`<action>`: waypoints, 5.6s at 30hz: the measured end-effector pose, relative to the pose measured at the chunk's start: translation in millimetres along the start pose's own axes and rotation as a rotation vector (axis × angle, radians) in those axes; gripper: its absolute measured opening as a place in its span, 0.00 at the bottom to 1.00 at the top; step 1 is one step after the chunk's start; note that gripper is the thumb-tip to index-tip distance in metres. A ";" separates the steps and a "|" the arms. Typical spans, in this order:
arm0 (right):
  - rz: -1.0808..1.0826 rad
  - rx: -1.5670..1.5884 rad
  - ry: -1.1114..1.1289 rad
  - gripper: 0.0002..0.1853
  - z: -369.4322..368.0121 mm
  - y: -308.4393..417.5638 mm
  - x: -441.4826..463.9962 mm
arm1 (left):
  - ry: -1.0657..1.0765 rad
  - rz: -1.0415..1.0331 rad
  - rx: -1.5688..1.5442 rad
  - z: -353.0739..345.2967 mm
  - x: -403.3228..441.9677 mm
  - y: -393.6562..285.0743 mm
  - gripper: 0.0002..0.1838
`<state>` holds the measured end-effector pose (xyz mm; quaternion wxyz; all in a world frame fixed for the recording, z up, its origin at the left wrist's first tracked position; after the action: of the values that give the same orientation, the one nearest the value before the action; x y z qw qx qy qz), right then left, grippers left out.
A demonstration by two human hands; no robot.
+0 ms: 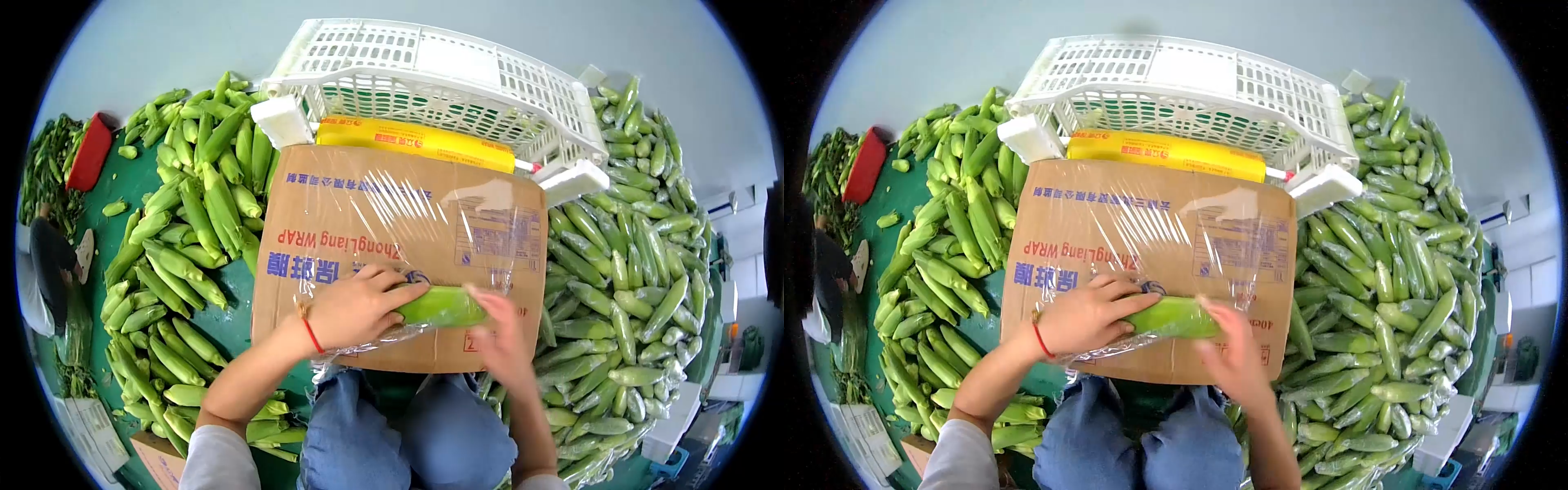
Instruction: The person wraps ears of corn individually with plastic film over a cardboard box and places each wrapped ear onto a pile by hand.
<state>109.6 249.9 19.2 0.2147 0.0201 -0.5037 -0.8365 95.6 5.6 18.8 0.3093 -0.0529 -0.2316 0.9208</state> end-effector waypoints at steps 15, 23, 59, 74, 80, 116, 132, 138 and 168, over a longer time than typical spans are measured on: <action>0.291 -0.498 -0.122 0.14 -30.3 -24.2 76.4 | -0.051 0.214 0.129 5.4 66.8 69.4 0.07; -0.303 -0.534 0.490 0.23 -34.6 15.5 48.9 | 0.028 0.156 0.177 -16.3 -36.7 -46.0 0.43; -0.966 2.339 0.754 0.45 -62.9 32.9 9.3 | -0.846 0.204 -1.874 6.0 60.7 -20.0 0.28; 0.391 0.007 -0.256 0.24 45.6 61.1 36.0 | -0.518 0.760 -1.573 -57.8 -11.1 -6.5 0.22; 0.218 0.605 -0.384 0.10 24.1 34.7 70.2 | 0.027 0.916 -1.890 -105.7 -50.7 -26.6 0.29; 0.248 -0.531 -0.090 0.14 41.9 -93.2 76.2 | -0.534 0.145 0.453 18.1 41.2 99.9 0.18; -0.307 -0.111 0.096 0.05 44.2 -63.3 -98.6 | -0.601 0.239 0.147 -60.7 -184.4 -5.5 0.11; -0.440 -0.052 0.091 0.05 41.7 -66.5 -93.5 | -0.858 1.457 0.246 -170.9 -319.2 189.6 0.41; -0.312 0.702 -0.380 0.06 39.4 11.6 -59.5 | -0.020 -0.014 0.089 9.3 11.4 -0.6 0.33</action>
<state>157.6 300.7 37.5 -0.0311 0.0135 -0.7793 -0.6258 84.5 9.2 27.9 0.3156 -0.0281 -0.1939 0.9285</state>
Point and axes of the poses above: each hand's wrist, its own x-axis towards the middle knuckle, its own z-axis out of the back of the hand, y = z × x, the point moved 3 cm from there along x, towards the middle knuckle, and after that the axes turned 9 degrees about x, right-handed, at the moved point
